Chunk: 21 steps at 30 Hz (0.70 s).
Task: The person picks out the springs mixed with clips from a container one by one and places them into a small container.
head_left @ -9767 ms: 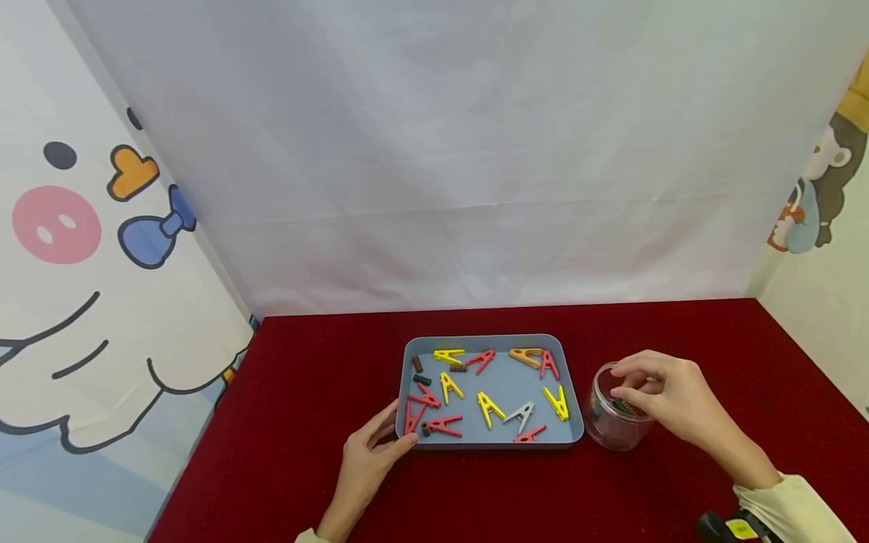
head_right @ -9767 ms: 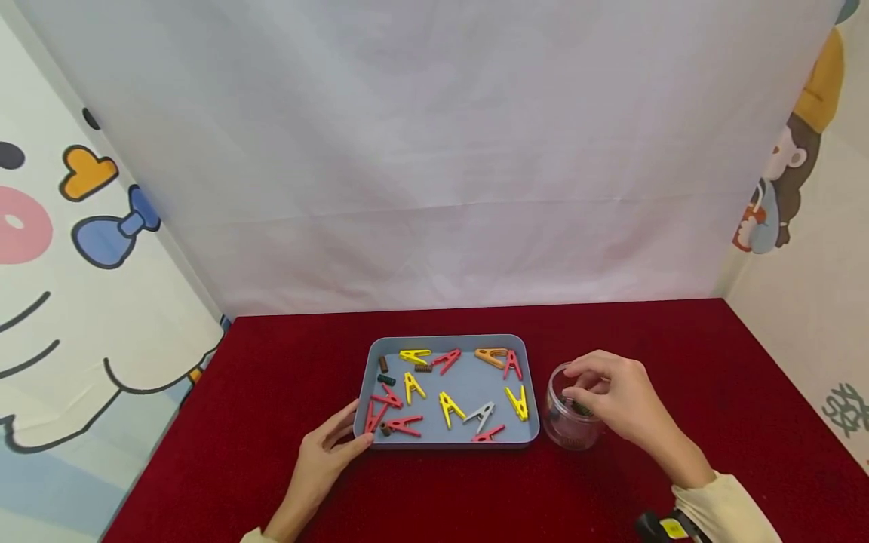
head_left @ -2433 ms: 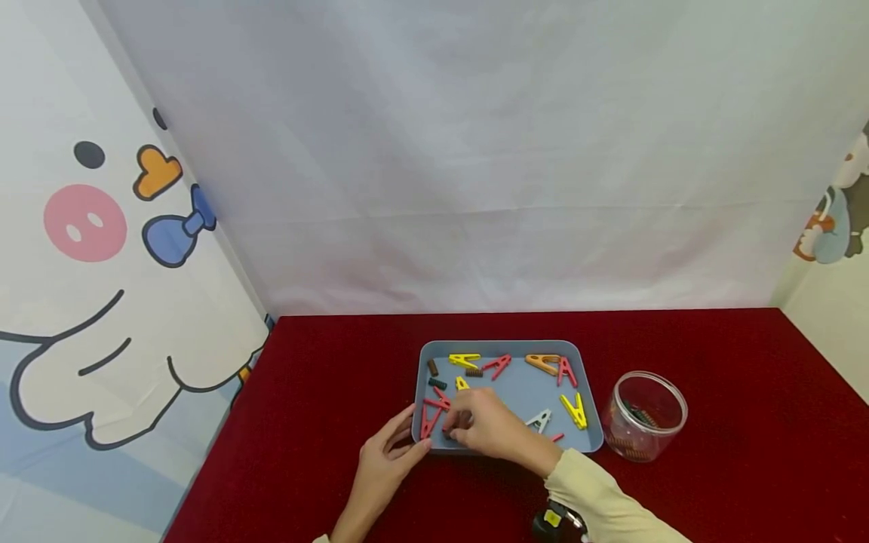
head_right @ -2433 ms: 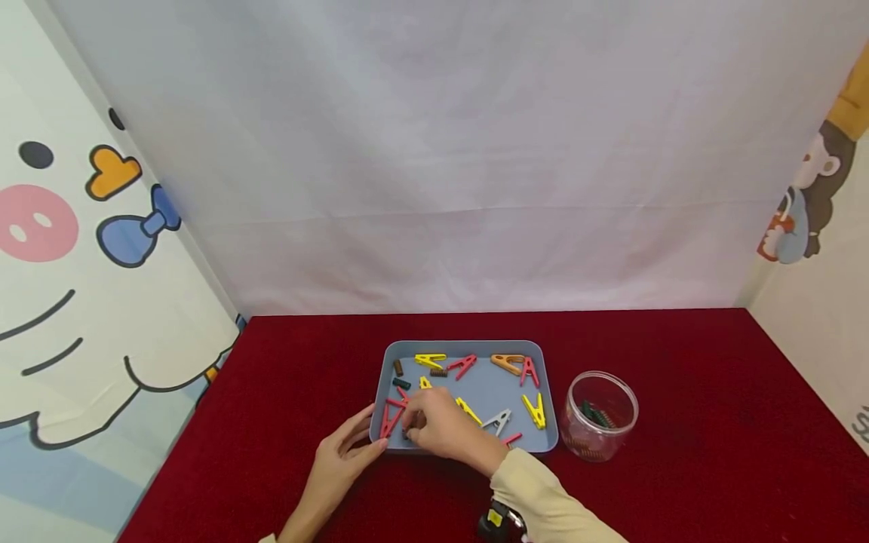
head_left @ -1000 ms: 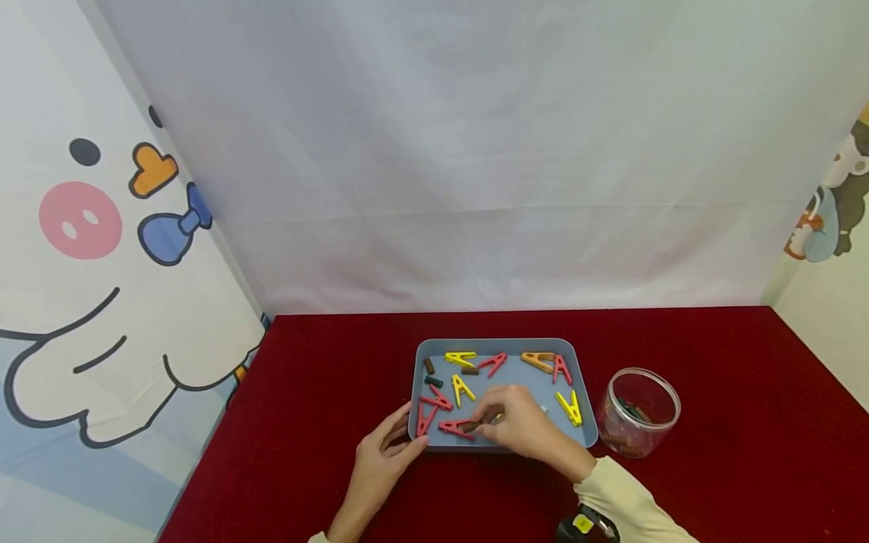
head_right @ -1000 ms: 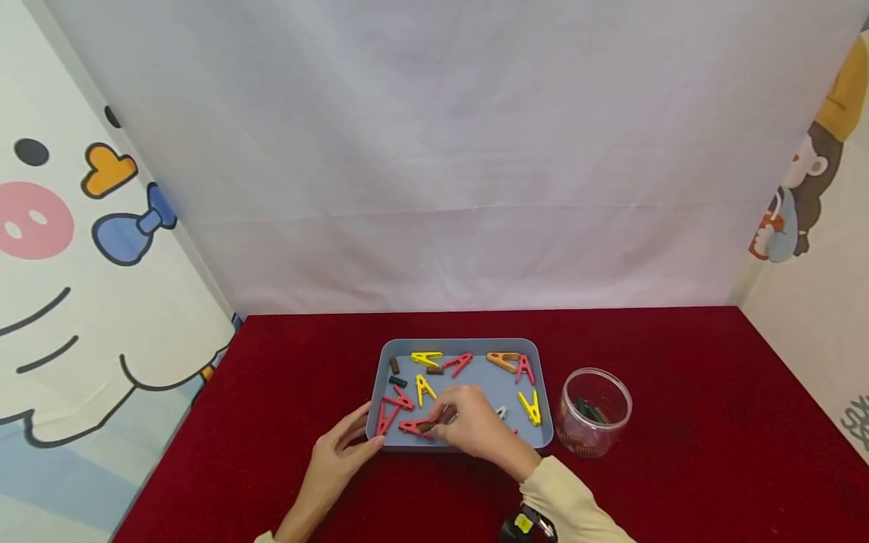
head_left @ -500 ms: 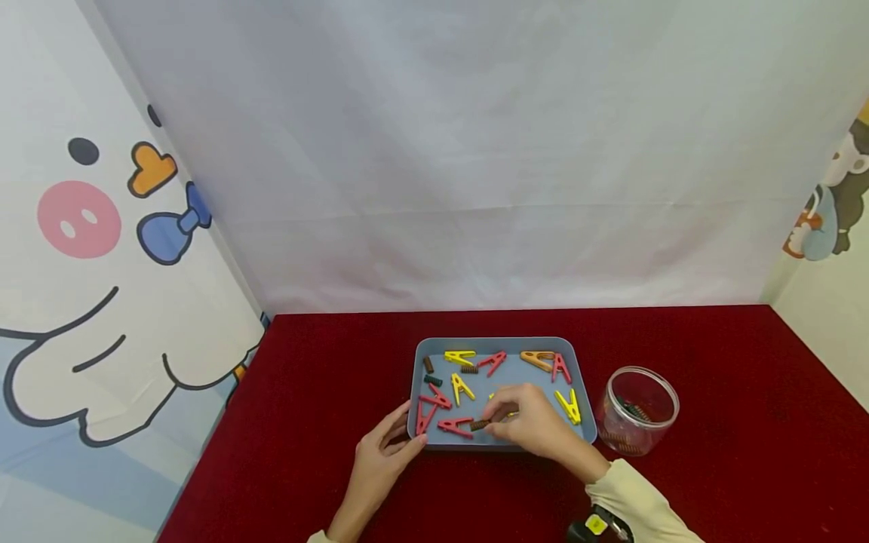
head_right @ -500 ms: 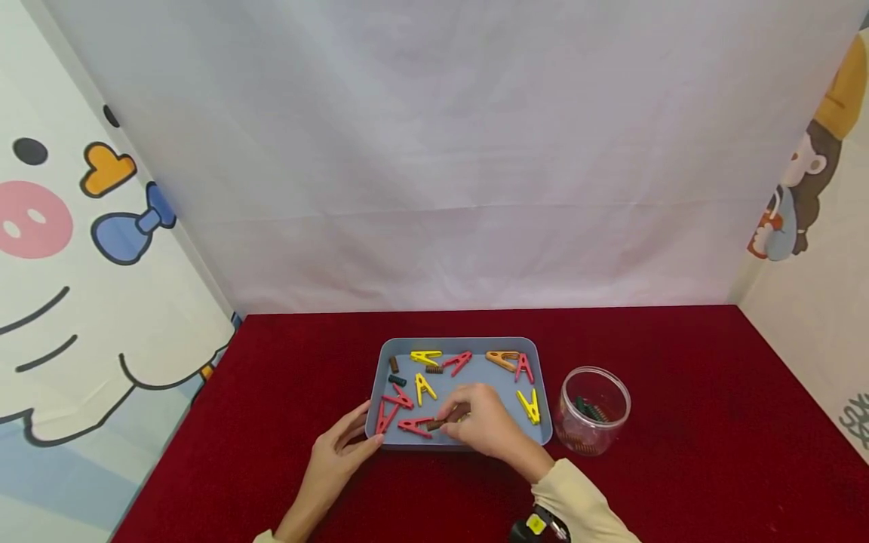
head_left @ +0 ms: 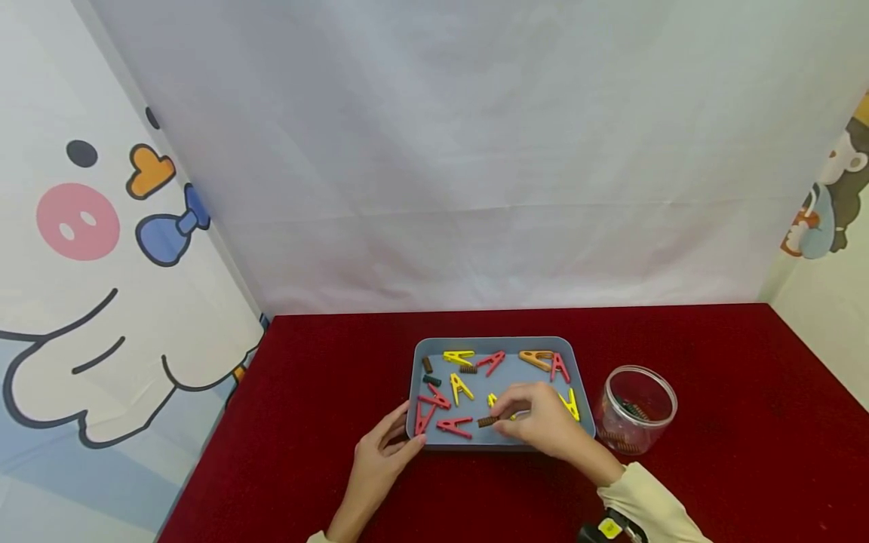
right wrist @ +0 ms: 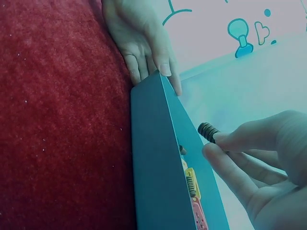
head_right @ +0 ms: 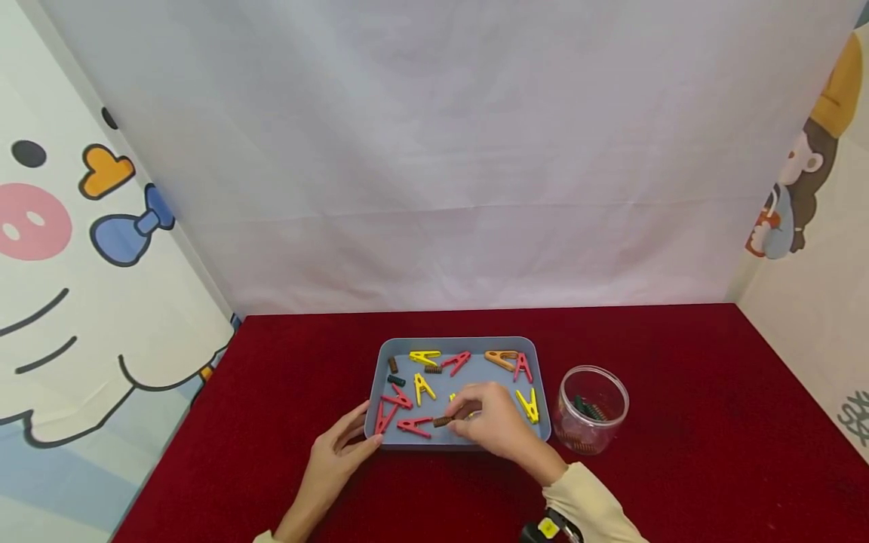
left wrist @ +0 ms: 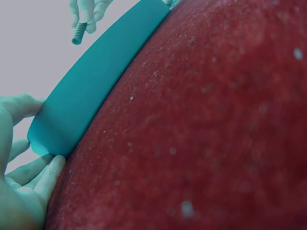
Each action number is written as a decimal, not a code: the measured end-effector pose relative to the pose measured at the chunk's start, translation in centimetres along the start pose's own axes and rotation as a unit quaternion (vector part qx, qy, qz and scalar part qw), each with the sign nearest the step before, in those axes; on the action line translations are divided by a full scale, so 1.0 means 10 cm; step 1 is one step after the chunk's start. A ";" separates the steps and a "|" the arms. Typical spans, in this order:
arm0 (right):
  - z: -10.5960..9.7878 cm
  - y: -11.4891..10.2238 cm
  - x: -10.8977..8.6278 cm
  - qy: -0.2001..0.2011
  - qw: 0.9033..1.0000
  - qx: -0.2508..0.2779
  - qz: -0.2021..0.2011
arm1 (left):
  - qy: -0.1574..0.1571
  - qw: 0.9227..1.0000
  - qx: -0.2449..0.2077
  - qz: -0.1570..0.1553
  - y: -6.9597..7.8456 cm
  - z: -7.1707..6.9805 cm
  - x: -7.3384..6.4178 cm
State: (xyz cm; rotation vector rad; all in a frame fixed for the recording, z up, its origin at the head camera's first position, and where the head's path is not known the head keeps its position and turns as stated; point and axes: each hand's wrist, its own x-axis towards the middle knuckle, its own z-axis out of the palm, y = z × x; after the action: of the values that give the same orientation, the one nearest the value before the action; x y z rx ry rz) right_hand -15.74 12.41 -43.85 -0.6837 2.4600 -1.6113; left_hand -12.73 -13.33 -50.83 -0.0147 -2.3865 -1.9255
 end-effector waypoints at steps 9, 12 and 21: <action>-0.08 -0.29 -0.09 0.007 1.000 0.022 0.014 | 0.000 1.000 0.002 -0.003 0.00 0.00 0.00; -0.10 -0.32 -0.11 0.003 0.999 0.031 0.018 | 0.000 1.000 0.001 -0.004 -0.01 0.00 0.01; -0.16 -0.35 -0.14 0.008 0.999 0.047 0.018 | -0.001 1.000 -0.003 -0.005 -0.01 0.01 0.01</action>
State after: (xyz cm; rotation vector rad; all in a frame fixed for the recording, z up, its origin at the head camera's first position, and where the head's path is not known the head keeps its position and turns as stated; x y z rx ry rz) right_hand -13.96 13.22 -40.19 -0.6109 2.3755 -1.7128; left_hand -12.87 -13.29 -50.95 -0.0054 -2.3873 -1.9383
